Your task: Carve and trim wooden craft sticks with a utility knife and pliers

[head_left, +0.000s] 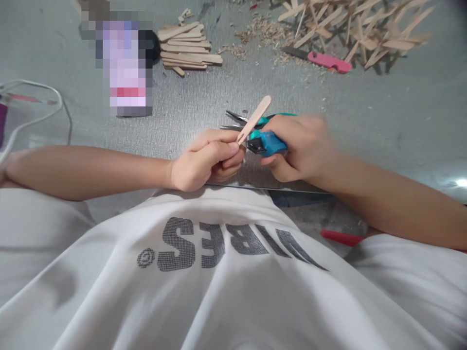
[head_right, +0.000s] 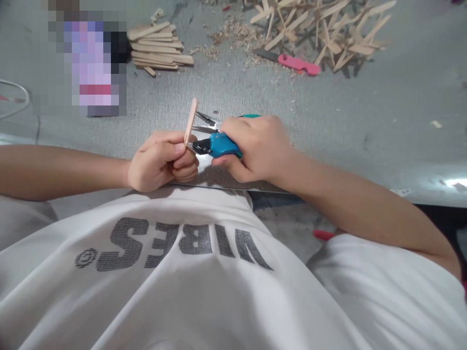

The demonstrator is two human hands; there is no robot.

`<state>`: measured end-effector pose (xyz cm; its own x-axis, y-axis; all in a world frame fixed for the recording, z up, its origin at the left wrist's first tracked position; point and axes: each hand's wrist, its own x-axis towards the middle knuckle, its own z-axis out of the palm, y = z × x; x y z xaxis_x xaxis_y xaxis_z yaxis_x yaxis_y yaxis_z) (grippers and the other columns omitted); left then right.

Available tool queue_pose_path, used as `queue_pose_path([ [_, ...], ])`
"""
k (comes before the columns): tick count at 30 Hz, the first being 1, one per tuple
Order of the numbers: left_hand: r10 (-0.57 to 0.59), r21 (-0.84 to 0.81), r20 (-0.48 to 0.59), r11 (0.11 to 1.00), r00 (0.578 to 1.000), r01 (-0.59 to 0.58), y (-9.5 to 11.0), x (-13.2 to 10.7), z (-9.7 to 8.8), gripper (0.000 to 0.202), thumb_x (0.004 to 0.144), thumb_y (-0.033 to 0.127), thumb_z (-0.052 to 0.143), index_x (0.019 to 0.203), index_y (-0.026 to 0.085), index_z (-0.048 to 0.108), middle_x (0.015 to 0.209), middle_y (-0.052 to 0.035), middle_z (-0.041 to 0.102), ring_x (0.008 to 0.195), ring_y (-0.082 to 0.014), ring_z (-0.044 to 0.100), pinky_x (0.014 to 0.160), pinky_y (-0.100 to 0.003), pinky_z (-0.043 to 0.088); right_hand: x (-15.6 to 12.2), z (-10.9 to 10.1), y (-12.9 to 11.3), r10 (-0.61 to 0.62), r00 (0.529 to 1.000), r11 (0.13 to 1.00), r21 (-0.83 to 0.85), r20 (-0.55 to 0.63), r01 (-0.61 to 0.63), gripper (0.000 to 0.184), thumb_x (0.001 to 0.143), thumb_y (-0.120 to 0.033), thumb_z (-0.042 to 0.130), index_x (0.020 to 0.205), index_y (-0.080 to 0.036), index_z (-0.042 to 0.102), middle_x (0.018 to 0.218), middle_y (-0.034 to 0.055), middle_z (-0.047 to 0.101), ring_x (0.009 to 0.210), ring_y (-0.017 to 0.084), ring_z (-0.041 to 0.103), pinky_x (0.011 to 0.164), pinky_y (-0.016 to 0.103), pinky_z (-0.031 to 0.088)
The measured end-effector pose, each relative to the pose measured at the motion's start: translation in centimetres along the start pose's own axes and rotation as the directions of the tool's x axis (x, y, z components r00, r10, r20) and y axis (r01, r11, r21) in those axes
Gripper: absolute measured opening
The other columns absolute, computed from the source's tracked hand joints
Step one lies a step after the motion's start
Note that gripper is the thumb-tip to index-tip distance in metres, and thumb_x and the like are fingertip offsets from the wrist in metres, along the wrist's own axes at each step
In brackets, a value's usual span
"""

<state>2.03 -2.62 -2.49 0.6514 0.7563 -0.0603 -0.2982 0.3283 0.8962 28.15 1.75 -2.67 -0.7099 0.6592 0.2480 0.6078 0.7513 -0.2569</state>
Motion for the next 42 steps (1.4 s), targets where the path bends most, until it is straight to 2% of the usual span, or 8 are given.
queue_pose_path([
  [8,0.121,0.223,0.05,0.966,0.991,-0.129,-1.0,-0.3,-0.7,0.061,0.114,0.065,0.068,0.071,0.026,0.05,0.063,-0.0006,0.047,0.058,-0.0154,0.037,0.052,-0.035,0.03,-0.2,-0.2,-0.5,0.037,0.996,0.999,-0.01,0.076,-0.036,0.099,0.107,-0.103,0.0,0.098,-0.027,0.063,0.08,0.0083,0.063,0.073,0.026,0.061,0.071,0.043,0.038],
  [12,0.175,0.334,0.045,0.925,0.983,-0.18,-0.9,-0.1,-0.6,0.069,0.115,0.078,0.063,0.07,0.028,0.047,0.064,-0.0012,0.048,0.061,-0.0175,0.04,0.055,-0.036,0.035,-0.5,-0.1,-0.1,0.061,0.993,0.998,-0.019,0.099,-0.06,0.097,0.106,-0.104,0.005,0.1,-0.028,0.064,0.079,0.0079,0.06,0.076,0.028,0.062,0.073,0.042,0.038],
  [17,0.195,0.381,0.06,0.902,0.979,-0.203,-0.4,0.0,-0.4,0.066,0.114,0.075,0.066,0.072,0.029,0.045,0.066,0.0003,0.048,0.063,-0.0165,0.043,0.058,-0.035,0.04,-0.4,0.4,0.4,-0.031,0.999,0.999,-0.017,0.018,0.032,0.087,0.111,-0.1,0.007,0.092,-0.028,0.054,0.075,0.0059,0.06,0.066,0.024,0.052,0.067,0.041,0.034],
  [21,0.201,0.421,0.033,0.886,0.979,-0.196,-0.2,0.2,-0.5,0.064,0.115,0.07,0.068,0.073,0.028,0.045,0.067,0.0007,0.048,0.064,-0.0156,0.044,0.061,-0.034,0.041,-0.3,0.2,0.2,0.007,0.999,1.0,-0.011,0.032,-0.006,0.089,0.11,-0.1,0.004,0.091,-0.028,0.054,0.078,0.0081,0.064,0.067,0.025,0.054,0.067,0.042,0.034],
  [26,0.212,0.369,0.041,0.905,0.976,-0.212,-0.6,0.4,-0.5,0.066,0.117,0.072,0.064,0.073,0.027,0.045,0.069,-0.0004,0.051,0.063,-0.0151,0.043,0.058,-0.034,0.038,-0.6,0.0,0.2,0.045,0.997,0.999,-0.002,0.061,-0.045,0.096,0.109,-0.103,0.008,0.103,-0.027,0.067,0.083,0.0085,0.07,0.07,0.025,0.061,0.069,0.042,0.038],
  [31,0.161,0.298,-0.018,0.943,0.987,-0.149,-1.0,-0.3,-0.2,0.07,0.114,0.084,0.064,0.077,0.027,0.05,0.069,0.0002,0.049,0.059,-0.0146,0.042,0.054,-0.034,0.038,-0.8,0.1,0.2,0.035,0.996,0.994,-0.096,-0.087,-0.043,0.102,0.108,-0.105,0.014,0.107,-0.023,0.075,0.083,0.0122,0.074,0.07,0.028,0.064,0.067,0.044,0.035],
  [36,0.208,0.26,-0.068,0.948,0.976,-0.184,-1.2,-0.4,0.0,0.069,0.114,0.08,0.069,0.077,0.026,0.048,0.069,0.0016,0.047,0.056,-0.012,0.042,0.052,-0.032,0.038,-1.0,0.3,0.0,0.099,0.99,0.98,-0.16,-0.097,-0.114,0.096,0.107,-0.105,0.028,0.116,-0.022,0.076,0.093,0.0143,0.075,0.086,0.032,0.074,0.077,0.046,0.043],
  [42,0.296,0.151,0.03,0.943,0.955,-0.297,-1.4,0.9,-0.5,0.069,0.115,0.078,0.07,0.076,0.027,0.046,0.063,0.0044,0.041,0.05,-0.0106,0.035,0.046,-0.031,0.026,-1.7,1.1,0.4,0.164,0.957,0.953,-0.211,-0.24,-0.216,0.075,0.115,-0.087,0.037,0.119,-0.024,0.076,0.097,0.012,0.07,0.091,0.033,0.074,0.084,0.048,0.05],
])
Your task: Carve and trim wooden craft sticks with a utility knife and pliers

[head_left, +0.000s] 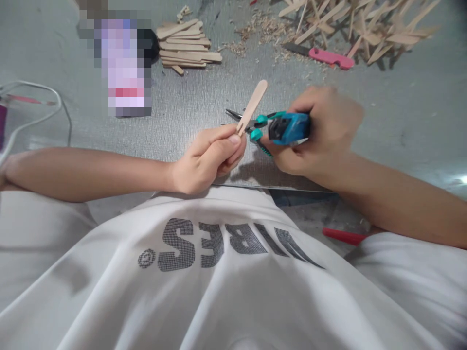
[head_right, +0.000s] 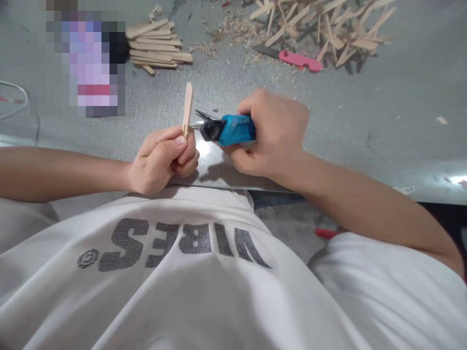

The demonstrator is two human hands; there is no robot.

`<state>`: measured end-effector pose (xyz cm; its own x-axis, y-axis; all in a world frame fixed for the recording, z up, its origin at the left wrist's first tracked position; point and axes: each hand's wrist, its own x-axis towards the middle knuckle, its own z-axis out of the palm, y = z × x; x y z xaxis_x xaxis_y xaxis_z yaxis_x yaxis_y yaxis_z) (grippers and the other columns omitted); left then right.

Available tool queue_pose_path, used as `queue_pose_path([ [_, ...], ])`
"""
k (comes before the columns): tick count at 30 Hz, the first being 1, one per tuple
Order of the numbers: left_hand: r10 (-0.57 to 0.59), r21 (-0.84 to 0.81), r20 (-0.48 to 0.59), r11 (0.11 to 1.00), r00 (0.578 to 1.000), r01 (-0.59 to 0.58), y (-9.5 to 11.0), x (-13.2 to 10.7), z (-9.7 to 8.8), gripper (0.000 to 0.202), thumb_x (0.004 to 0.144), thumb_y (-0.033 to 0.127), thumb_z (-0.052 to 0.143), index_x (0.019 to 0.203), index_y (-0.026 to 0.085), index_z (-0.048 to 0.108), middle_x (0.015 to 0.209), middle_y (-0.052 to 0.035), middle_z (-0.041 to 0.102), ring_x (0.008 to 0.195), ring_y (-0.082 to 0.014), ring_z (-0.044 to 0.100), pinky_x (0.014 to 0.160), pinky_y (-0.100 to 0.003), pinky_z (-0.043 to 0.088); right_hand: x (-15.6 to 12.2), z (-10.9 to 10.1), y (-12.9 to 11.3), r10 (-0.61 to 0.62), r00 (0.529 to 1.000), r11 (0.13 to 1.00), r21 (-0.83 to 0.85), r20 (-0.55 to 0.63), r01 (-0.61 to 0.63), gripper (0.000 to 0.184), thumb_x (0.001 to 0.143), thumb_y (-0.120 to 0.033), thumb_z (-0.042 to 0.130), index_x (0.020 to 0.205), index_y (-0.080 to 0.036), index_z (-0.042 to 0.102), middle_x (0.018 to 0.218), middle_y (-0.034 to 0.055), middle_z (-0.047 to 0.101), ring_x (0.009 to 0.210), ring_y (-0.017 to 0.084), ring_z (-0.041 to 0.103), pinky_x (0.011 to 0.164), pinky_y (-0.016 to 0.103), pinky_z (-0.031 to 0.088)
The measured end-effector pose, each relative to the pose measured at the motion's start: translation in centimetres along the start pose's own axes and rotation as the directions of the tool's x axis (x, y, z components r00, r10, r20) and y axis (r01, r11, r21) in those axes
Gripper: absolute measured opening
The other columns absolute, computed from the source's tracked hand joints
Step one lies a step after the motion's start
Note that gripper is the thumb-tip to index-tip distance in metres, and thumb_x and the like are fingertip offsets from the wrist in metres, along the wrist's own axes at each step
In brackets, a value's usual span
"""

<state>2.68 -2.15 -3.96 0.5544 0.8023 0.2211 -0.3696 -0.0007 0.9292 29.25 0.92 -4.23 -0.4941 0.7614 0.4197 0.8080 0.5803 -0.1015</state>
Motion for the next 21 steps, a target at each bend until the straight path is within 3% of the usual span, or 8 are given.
queue_pose_path([
  [3,-0.046,-0.052,0.002,0.998,0.999,0.046,0.0,0.2,-0.1,0.069,0.113,0.08,0.073,0.076,0.027,0.046,0.063,0.0058,0.038,0.048,-0.0095,0.031,0.044,-0.031,0.023,-0.1,0.4,0.2,-0.054,0.996,0.996,0.061,-0.065,0.058,0.069,0.118,-0.081,0.034,0.114,-0.024,0.074,0.092,0.0105,0.071,0.085,0.029,0.072,0.079,0.045,0.047],
  [5,-0.081,-0.075,0.0,0.994,0.997,0.081,0.2,0.1,-0.1,0.071,0.11,0.08,0.076,0.075,0.027,0.044,0.063,0.0062,0.037,0.048,-0.0088,0.029,0.044,-0.03,0.022,0.1,0.4,0.4,-0.115,0.991,0.984,0.132,-0.061,0.122,0.076,0.117,-0.088,0.034,0.118,-0.023,0.073,0.092,0.0104,0.072,0.084,0.028,0.072,0.076,0.043,0.043],
  [10,-0.117,-0.104,-0.023,0.988,0.993,0.114,0.5,-0.1,0.3,0.071,0.109,0.076,0.079,0.073,0.027,0.042,0.062,0.0066,0.035,0.047,-0.0074,0.025,0.044,-0.029,0.019,0.8,-0.1,0.3,-0.137,0.984,0.982,0.149,0.114,0.119,0.104,0.106,-0.112,0.019,0.119,-0.024,0.072,0.083,0.0075,0.068,0.077,0.028,0.072,0.069,0.04,0.034],
  [21,-0.124,-0.189,0.02,0.974,0.992,0.125,0.7,-0.5,0.3,0.061,0.113,0.06,0.079,0.076,0.024,0.047,0.064,0.0057,0.035,0.049,-0.0064,0.025,0.047,-0.026,0.019,1.0,-0.1,0.1,-0.158,0.984,0.97,0.201,0.079,0.139,0.102,0.109,-0.108,0.015,0.114,-0.023,0.07,0.081,0.0078,0.068,0.073,0.026,0.071,0.066,0.041,0.03],
])
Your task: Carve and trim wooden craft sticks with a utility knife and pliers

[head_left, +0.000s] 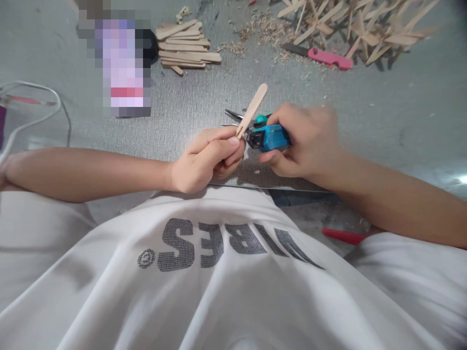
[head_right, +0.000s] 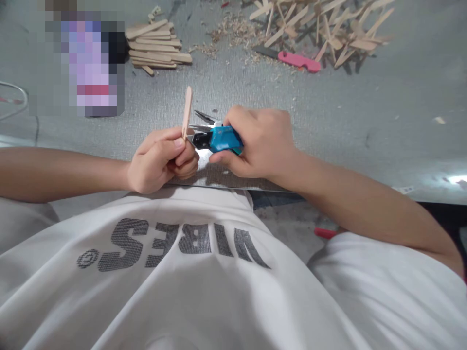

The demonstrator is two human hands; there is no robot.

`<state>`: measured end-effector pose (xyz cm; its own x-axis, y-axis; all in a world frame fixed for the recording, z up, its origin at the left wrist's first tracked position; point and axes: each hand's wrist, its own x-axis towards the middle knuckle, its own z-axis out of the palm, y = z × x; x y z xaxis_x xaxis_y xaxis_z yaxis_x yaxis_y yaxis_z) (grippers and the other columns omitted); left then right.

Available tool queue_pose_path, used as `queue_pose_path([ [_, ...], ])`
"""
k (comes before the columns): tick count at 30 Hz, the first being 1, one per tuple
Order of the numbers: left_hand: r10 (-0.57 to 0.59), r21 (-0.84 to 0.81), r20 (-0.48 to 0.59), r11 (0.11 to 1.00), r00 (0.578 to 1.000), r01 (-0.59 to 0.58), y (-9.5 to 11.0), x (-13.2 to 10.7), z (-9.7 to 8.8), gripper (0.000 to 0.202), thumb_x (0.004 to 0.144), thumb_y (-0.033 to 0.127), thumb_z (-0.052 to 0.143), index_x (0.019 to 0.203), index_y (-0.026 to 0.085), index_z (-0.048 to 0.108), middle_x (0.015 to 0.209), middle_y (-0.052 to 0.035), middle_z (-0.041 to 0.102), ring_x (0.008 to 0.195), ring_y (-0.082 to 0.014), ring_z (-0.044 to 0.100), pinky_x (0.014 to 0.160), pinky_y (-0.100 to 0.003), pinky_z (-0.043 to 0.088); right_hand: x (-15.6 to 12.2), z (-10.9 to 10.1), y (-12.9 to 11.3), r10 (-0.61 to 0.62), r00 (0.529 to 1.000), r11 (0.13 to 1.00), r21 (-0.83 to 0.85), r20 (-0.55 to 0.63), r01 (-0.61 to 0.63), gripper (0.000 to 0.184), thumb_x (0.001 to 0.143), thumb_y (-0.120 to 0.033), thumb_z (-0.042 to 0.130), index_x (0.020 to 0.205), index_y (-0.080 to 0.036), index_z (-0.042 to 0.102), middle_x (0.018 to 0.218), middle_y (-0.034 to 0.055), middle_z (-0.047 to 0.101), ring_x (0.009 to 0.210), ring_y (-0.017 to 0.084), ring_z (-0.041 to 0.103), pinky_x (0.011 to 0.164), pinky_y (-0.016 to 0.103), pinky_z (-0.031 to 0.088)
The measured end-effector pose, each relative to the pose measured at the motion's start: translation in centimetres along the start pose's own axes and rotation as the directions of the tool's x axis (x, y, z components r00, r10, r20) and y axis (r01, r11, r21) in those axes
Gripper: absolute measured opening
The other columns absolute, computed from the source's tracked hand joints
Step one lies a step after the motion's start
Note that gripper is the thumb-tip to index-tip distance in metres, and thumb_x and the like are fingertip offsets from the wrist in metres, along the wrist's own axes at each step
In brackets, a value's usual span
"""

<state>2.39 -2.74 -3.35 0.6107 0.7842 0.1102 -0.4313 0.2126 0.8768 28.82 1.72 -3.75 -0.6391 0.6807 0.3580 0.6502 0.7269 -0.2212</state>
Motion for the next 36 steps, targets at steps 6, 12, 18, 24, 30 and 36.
queue_pose_path([
  [6,-0.06,0.053,-0.034,0.997,0.998,0.061,0.0,0.0,-0.1,0.054,0.111,0.052,0.074,0.075,0.025,0.045,0.065,0.0048,0.037,0.05,-0.0076,0.027,0.049,-0.028,0.021,0.2,-0.3,-0.1,0.008,0.999,1.0,0.011,0.047,-0.009,0.101,0.11,-0.108,0.016,0.113,-0.023,0.071,0.082,0.0085,0.07,0.073,0.027,0.071,0.064,0.04,0.031],
  [12,0.019,0.202,-0.039,0.979,0.999,-0.011,0.1,0.3,-0.4,0.049,0.111,0.046,0.068,0.073,0.025,0.046,0.064,0.0034,0.041,0.055,-0.0112,0.036,0.052,-0.03,0.026,0.5,-0.9,0.1,-0.007,0.988,0.992,0.123,0.157,-0.012,0.096,0.11,-0.107,0.017,0.099,-0.026,0.066,0.076,0.0067,0.065,0.064,0.023,0.058,0.064,0.039,0.032],
  [18,0.124,0.331,0.014,0.936,0.992,-0.122,0.1,0.3,-0.7,0.05,0.117,0.041,0.062,0.072,0.025,0.047,0.065,0.0017,0.046,0.062,-0.0137,0.042,0.057,-0.031,0.033,1.0,-1.5,0.0,-0.043,0.983,0.982,0.191,0.179,0.008,0.087,0.11,-0.106,0.019,0.091,-0.028,0.052,0.072,0.0041,0.055,0.062,0.022,0.048,0.065,0.04,0.03],
  [24,0.157,0.355,0.042,0.921,0.987,-0.161,-0.9,0.2,-0.9,0.055,0.121,0.051,0.059,0.074,0.026,0.047,0.065,0.0025,0.046,0.061,-0.0141,0.043,0.058,-0.032,0.037,1.4,-1.0,-0.6,-0.032,0.984,0.978,0.21,0.174,-0.006,0.087,0.105,-0.11,0.012,0.087,-0.03,0.041,0.069,0.0021,0.049,0.061,0.022,0.04,0.065,0.042,0.027],
  [30,0.208,0.366,0.026,0.908,0.978,-0.203,-1.7,0.2,-1.1,0.061,0.12,0.065,0.065,0.075,0.028,0.047,0.061,0.0047,0.042,0.055,-0.0143,0.04,0.055,-0.035,0.035,0.8,-0.5,-0.6,-0.036,0.986,0.981,0.192,0.162,0.004,0.091,0.108,-0.107,0.016,0.095,-0.029,0.06,0.078,0.0056,0.061,0.069,0.025,0.053,0.068,0.043,0.032],
  [36,0.182,0.311,-0.03,0.936,0.983,-0.164,-1.1,0.4,-0.1,0.066,0.119,0.07,0.066,0.073,0.028,0.043,0.061,0.0045,0.038,0.055,-0.0139,0.039,0.054,-0.035,0.034,0.4,0.0,-1.0,0.055,0.995,0.993,0.101,0.083,-0.064,0.097,0.108,-0.107,0.014,0.098,-0.027,0.067,0.08,0.0088,0.067,0.071,0.026,0.059,0.068,0.044,0.033],
])
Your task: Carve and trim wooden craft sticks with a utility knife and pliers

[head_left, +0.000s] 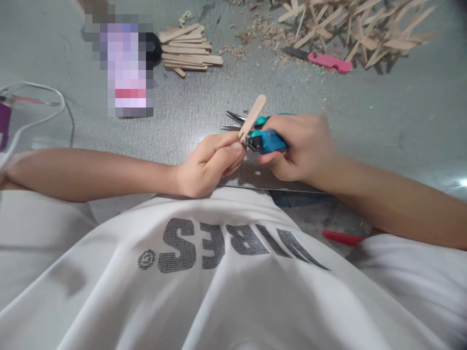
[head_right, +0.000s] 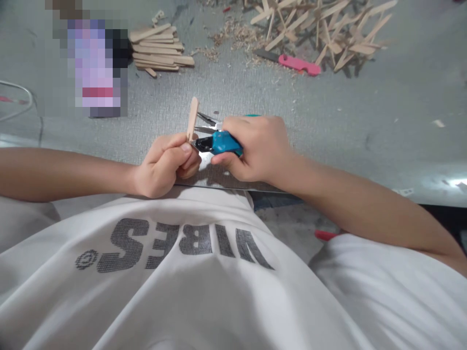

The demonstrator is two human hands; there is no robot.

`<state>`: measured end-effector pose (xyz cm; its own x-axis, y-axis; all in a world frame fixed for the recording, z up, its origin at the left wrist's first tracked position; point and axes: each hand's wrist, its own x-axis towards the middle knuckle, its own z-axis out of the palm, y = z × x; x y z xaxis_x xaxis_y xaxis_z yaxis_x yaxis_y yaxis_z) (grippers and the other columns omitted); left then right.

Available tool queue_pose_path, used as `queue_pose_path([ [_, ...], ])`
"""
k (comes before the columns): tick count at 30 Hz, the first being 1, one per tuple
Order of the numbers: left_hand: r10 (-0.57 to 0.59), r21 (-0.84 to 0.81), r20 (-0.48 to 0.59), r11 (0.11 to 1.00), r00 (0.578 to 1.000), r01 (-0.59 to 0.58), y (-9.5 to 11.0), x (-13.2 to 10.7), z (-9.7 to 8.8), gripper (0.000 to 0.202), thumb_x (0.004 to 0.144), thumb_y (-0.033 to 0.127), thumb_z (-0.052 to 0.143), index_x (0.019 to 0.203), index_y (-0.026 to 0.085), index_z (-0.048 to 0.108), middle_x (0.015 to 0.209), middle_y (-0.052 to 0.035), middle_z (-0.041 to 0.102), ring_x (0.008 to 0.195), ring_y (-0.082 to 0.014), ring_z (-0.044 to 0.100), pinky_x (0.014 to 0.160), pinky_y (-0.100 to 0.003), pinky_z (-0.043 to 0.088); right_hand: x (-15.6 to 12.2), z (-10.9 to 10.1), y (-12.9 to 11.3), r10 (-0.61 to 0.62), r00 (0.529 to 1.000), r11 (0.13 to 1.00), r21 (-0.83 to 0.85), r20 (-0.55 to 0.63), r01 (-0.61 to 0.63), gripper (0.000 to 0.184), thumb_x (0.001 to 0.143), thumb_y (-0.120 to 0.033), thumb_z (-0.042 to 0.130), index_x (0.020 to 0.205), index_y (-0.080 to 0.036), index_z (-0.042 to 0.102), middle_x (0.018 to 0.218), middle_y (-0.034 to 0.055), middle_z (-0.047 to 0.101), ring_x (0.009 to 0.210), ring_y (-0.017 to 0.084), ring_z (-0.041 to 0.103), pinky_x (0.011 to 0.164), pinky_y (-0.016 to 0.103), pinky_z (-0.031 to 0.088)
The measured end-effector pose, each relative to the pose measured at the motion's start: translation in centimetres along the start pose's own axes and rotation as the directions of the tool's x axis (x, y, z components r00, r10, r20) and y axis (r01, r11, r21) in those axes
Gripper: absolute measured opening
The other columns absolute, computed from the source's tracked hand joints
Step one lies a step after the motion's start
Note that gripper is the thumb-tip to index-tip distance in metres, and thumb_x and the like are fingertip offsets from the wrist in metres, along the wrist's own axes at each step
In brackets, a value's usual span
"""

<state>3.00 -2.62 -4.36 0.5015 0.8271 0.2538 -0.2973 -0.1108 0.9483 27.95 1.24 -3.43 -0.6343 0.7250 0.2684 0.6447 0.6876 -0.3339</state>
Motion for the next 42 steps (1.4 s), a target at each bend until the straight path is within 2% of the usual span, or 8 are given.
queue_pose_path([
  [6,-0.08,-0.088,-0.062,0.993,0.995,0.075,0.1,0.1,0.2,0.069,0.115,0.072,0.069,0.073,0.028,0.036,0.059,0.0041,0.036,0.052,-0.0127,0.034,0.048,-0.034,0.027,0.3,1.1,-0.3,-0.027,0.968,0.999,-0.027,-0.249,0.021,0.091,0.108,-0.108,0.03,0.089,-0.025,0.062,0.077,0.0043,0.065,0.065,0.019,0.049,0.066,0.041,0.029],
  [13,-0.167,-0.111,-0.091,0.981,0.982,0.157,0.2,0.3,-0.1,0.072,0.113,0.085,0.063,0.076,0.03,0.037,0.057,0.0074,0.028,0.046,-0.011,0.028,0.043,-0.031,0.027,0.5,1.0,-0.1,-0.06,0.912,0.998,-0.01,-0.406,0.061,0.076,0.114,-0.098,0.045,0.095,-0.027,0.063,0.077,0.0034,0.067,0.067,0.021,0.058,0.067,0.041,0.031],
  [18,-0.189,-0.171,-0.061,0.969,0.98,0.176,0.6,0.5,-0.1,0.069,0.109,0.077,0.073,0.073,0.029,0.039,0.057,0.0067,0.03,0.046,-0.0098,0.027,0.043,-0.029,0.024,0.4,0.7,0.3,-0.026,0.965,0.999,-0.028,-0.262,0.019,0.088,0.111,-0.106,0.027,0.091,-0.027,0.062,0.076,0.0042,0.064,0.066,0.021,0.056,0.068,0.042,0.033],
  [25,-0.208,-0.214,-0.042,0.957,0.977,0.194,0.4,0.2,0.0,0.06,0.108,0.06,0.075,0.073,0.028,0.037,0.058,0.0055,0.034,0.047,-0.0093,0.026,0.045,-0.03,0.021,0.3,0.9,0.0,-0.027,0.985,1.0,-0.001,-0.169,0.028,0.089,0.111,-0.105,0.025,0.096,-0.027,0.064,0.081,0.005,0.067,0.071,0.022,0.057,0.07,0.042,0.031],
  [29,-0.207,-0.237,-0.031,0.952,0.978,0.194,0.5,0.2,-0.1,0.058,0.109,0.055,0.074,0.073,0.027,0.039,0.058,0.0053,0.035,0.047,-0.0095,0.026,0.045,-0.03,0.02,0.4,1.0,0.2,-0.036,0.978,0.999,0.01,-0.207,0.039,0.088,0.111,-0.105,0.026,0.092,-0.026,0.061,0.078,0.0035,0.065,0.069,0.02,0.055,0.068,0.041,0.029],
  [33,-0.235,-0.214,-0.001,0.95,0.972,0.229,0.6,0.3,-0.3,0.064,0.108,0.067,0.076,0.072,0.028,0.041,0.058,0.0056,0.034,0.047,-0.0098,0.026,0.045,-0.031,0.021,0.4,0.9,0.6,-0.022,0.964,0.999,0.025,-0.263,0.03,0.087,0.111,-0.105,0.031,0.09,-0.026,0.059,0.075,0.0025,0.063,0.066,0.018,0.054,0.065,0.04,0.03],
  [36,-0.249,-0.213,0.011,0.946,0.968,0.246,0.7,0.3,-0.5,0.065,0.107,0.071,0.076,0.074,0.028,0.041,0.058,0.0063,0.032,0.047,-0.0096,0.025,0.044,-0.03,0.022,0.4,0.5,0.6,0.026,0.97,1.0,0.015,-0.241,-0.023,0.089,0.109,-0.108,0.03,0.09,-0.027,0.059,0.075,0.0044,0.064,0.067,0.02,0.056,0.067,0.042,0.033],
  [42,-0.252,-0.242,0.004,0.939,0.968,0.246,0.6,0.4,-0.5,0.056,0.109,0.054,0.074,0.074,0.027,0.039,0.059,0.0055,0.035,0.047,-0.0088,0.026,0.045,-0.029,0.022,0.5,0.0,0.1,0.007,0.996,1.0,0.026,-0.094,-0.004,0.094,0.107,-0.11,0.017,0.09,-0.027,0.058,0.077,0.0058,0.065,0.07,0.023,0.058,0.068,0.042,0.034],
])
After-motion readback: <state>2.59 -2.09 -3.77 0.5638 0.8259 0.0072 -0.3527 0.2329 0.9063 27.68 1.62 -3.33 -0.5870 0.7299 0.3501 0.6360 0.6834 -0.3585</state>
